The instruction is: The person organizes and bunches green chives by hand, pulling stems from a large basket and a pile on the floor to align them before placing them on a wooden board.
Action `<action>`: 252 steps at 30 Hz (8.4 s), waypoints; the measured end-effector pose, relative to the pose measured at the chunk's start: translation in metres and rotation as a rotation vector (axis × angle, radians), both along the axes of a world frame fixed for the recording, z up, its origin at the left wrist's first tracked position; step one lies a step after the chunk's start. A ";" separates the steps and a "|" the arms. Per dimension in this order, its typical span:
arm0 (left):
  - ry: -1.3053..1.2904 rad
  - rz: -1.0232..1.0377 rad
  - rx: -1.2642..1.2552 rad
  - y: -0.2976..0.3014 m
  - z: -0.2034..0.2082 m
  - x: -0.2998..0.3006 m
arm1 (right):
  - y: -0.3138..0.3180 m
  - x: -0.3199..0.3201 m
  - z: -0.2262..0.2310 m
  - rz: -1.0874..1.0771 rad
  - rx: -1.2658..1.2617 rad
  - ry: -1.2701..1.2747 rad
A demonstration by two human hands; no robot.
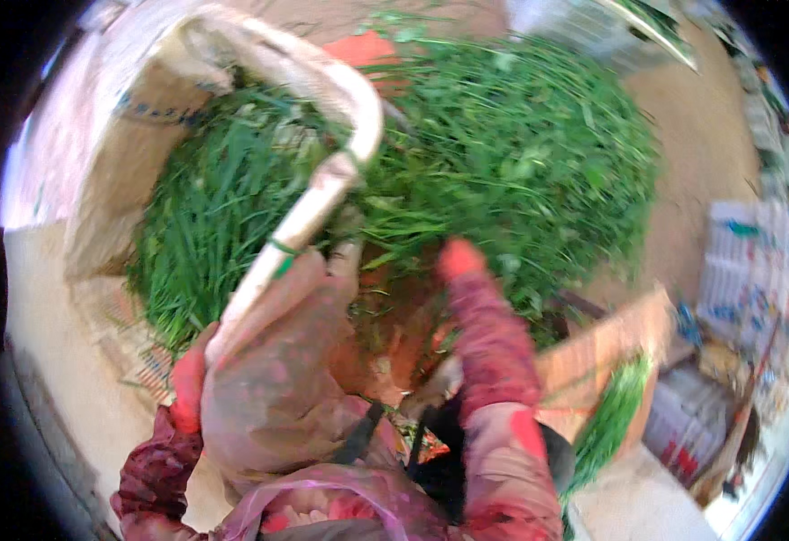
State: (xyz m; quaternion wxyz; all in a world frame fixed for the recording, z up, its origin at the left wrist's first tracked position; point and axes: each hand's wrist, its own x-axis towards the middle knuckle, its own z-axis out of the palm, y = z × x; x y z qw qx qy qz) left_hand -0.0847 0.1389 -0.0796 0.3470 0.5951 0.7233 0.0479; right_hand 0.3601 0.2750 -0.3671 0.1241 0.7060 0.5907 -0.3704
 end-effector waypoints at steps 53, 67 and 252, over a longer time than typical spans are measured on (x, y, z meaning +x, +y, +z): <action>0.265 0.195 -0.333 -0.017 -0.075 -0.132 | 0.094 -0.247 0.257 0.333 0.701 0.509; -0.004 0.242 -0.593 -0.041 -0.157 -0.168 | 0.091 -0.249 0.258 0.316 0.681 0.474; -1.564 1.005 0.316 0.099 -0.050 -0.085 | 0.106 -0.313 0.298 -0.186 0.459 1.274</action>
